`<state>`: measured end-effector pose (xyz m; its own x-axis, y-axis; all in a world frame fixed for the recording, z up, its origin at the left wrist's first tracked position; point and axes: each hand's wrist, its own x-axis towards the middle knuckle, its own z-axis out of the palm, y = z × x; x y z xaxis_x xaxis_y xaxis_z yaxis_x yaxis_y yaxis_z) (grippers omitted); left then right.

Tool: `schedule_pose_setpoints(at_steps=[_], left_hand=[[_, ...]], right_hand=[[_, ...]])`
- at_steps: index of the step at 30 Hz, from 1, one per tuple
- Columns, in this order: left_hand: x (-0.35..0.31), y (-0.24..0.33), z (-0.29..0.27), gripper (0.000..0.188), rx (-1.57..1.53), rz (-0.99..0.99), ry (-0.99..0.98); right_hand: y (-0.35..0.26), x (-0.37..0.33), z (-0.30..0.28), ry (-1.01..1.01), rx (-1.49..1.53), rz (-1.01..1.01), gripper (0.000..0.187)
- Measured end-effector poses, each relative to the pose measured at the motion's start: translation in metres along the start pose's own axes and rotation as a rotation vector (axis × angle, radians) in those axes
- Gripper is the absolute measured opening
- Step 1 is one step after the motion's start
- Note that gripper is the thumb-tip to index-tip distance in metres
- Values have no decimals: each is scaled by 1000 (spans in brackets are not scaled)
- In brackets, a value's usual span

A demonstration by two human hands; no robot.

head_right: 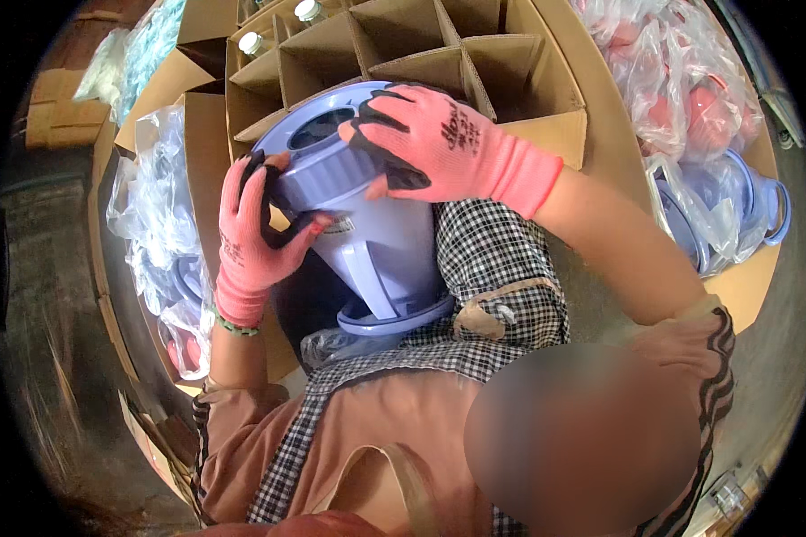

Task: The person assembles and packs plastic pitchers into cardboard boxes. They pick up a pitcher, insert a metal inner liner, place a lid on top, and then wrap the assembled unit in a clear plastic bag before placing it into a box.

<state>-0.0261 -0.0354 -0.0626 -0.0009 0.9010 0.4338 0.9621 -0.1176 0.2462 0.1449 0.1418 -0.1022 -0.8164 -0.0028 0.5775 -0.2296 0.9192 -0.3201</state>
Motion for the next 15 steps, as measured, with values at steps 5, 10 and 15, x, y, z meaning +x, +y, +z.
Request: schedule_pose_setpoints(at_steps=[5, 10, 15], left_hand=[[-1, 3, 5, 56, 60, 9, -3], [0, 8, -6, 57, -194, -43, 1], [22, 26, 11, 40, -338, -309, 206]], right_hand=[[-8, 3, 4, -36, -70, 35, 57], [1, 19, -3, 240, 547, 330, 47], [71, 21, 61, 297, 1946, 926, 50]])
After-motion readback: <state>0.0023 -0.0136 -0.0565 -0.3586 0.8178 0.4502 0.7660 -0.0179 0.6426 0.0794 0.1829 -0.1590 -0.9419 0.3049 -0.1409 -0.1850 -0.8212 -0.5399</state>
